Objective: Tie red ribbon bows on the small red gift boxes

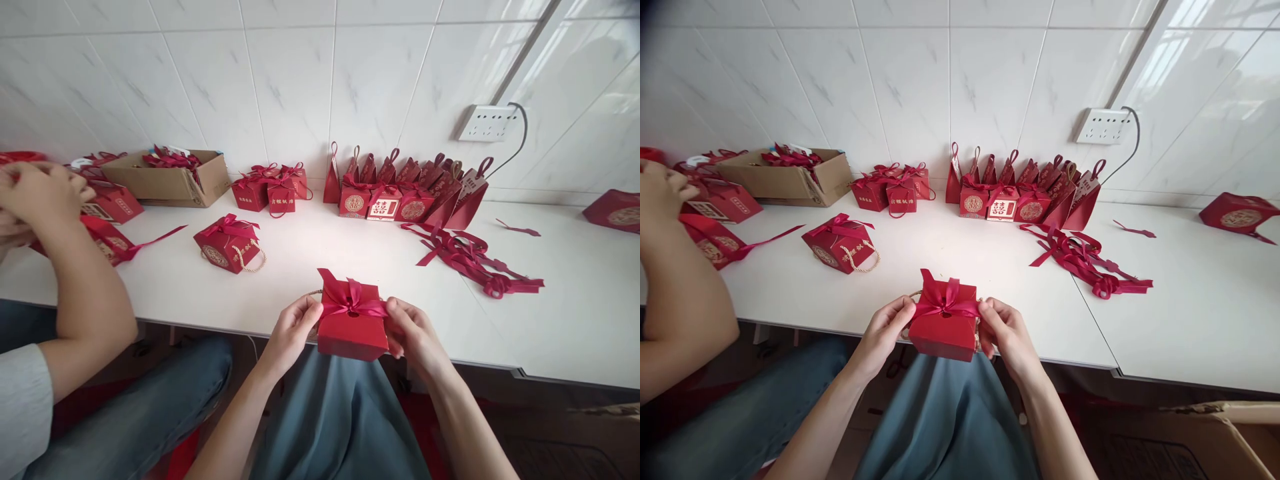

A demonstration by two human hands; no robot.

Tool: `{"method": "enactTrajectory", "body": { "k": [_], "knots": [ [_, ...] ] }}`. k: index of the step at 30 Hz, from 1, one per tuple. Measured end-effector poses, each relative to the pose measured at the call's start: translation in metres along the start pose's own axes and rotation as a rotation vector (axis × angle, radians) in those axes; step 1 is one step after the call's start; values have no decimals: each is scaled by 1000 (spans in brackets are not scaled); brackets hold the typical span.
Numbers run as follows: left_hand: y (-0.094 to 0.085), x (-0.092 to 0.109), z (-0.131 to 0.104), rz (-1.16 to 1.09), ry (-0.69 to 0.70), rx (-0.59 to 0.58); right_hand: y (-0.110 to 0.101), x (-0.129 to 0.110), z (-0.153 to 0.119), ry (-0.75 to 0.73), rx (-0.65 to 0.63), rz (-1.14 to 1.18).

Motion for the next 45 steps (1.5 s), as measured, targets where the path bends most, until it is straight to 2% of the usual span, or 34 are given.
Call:
{"method": "enactTrajectory", "body": {
  "k": [4, 5, 7, 8, 10, 12, 14, 17, 19, 23, 26, 30, 33, 36, 40, 42, 45],
  "knots": [
    [-2, -5, -10, 71, 109, 29, -18, -7, -7, -224, 104, -206],
    [0, -6, -11, 77, 127, -5, -21, -8, -8, -290, 101, -270],
    [5, -10, -12, 118, 175, -96, -22, -7, -9, -382, 16, -408],
    [6, -11, -11, 166, 218, -121, -20, -5, -9, -390, -48, -480],
    [7, -12, -8, 302, 323, -96, -14, 2, -9, -362, -122, -608],
    [5, -13, -6, 412, 380, -50, -7, 9, -9, -348, -97, -682],
    [4, -15, -4, 422, 385, -27, -1, 14, -8, -382, -36, -682],
    [3, -20, -6, 347, 361, -4, 4, 20, -3, -383, 16, -594],
    [2, -25, -8, 321, 365, 50, 5, 21, 3, -349, 20, -507],
    [-6, -31, -13, 395, 488, 359, 12, 10, 17, -319, 4, -300],
    [-12, -29, -14, 411, 549, 529, 27, -2, 27, -151, -29, -56],
    [-14, -18, -13, 383, 528, 528, 53, -14, 34, 67, -67, 284],
    [-14, -13, -12, 406, 539, 494, 64, -15, 33, 130, -63, 327],
    [-12, -13, -13, 377, 537, 476, 66, -13, 31, 23, -12, 210],
    [-3, -14, -13, 264, 536, 447, 68, -7, 20, -339, 67, -140],
    [2, -13, -12, 154, 513, 376, 72, -1, 11, -464, 36, -275],
    [2, -12, -9, -44, 464, 303, 78, 8, -8, -544, -35, -471]
  ]
}}
Point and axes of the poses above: each hand's wrist, its own z-axis towards the middle knuckle, its own y-axis out of the palm, x = y × z, the point moved 2 cm from there along z, towards the middle knuckle, and after that the axes turned 10 degrees about z, right-handed, at the moved point
